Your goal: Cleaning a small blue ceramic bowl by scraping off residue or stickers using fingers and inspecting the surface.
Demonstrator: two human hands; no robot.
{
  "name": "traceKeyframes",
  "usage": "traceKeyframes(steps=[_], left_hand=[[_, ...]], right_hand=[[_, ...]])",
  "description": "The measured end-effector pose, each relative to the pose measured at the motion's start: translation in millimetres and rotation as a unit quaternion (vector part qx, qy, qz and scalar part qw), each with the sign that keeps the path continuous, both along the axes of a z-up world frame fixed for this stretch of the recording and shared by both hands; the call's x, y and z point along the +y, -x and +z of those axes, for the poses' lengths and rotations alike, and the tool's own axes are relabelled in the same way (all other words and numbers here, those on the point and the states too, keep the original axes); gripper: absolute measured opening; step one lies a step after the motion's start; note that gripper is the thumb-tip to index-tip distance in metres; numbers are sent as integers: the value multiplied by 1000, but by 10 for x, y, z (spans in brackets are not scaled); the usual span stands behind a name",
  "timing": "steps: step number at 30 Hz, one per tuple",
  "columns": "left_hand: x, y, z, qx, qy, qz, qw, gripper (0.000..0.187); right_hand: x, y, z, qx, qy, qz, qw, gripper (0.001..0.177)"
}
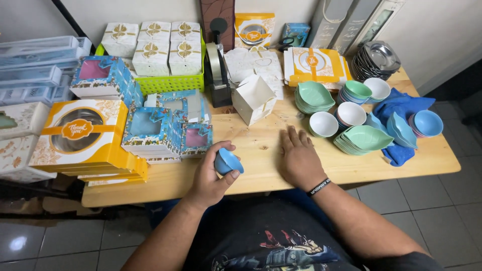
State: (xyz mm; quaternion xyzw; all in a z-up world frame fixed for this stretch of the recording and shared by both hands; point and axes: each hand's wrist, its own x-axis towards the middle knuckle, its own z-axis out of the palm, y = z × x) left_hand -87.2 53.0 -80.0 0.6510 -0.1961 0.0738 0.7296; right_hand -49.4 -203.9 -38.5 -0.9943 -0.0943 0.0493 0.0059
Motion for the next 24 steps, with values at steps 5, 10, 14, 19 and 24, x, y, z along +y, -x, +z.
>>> traceKeyframes(steps=[5,10,14,19,24], left_hand=[[11,5,12,9,2,-5,1000,70],[34,-14,21,21,7,-6,1000,69],[44,-6,4,32,29,-11,999,69],[16,-27,-9,29,23,-16,999,70],[17,-17,-5,24,14,-10,1000,71]], right_hand=[[278,-172,97,13,-6,48,999,60],[171,-173,277,70,-102,146,981,57],[-224,-140,175,18,-106,75,991,62],[-160,-91,34,8,31,35,999,65],[172,-180,209,6,-9,97,995,65]])
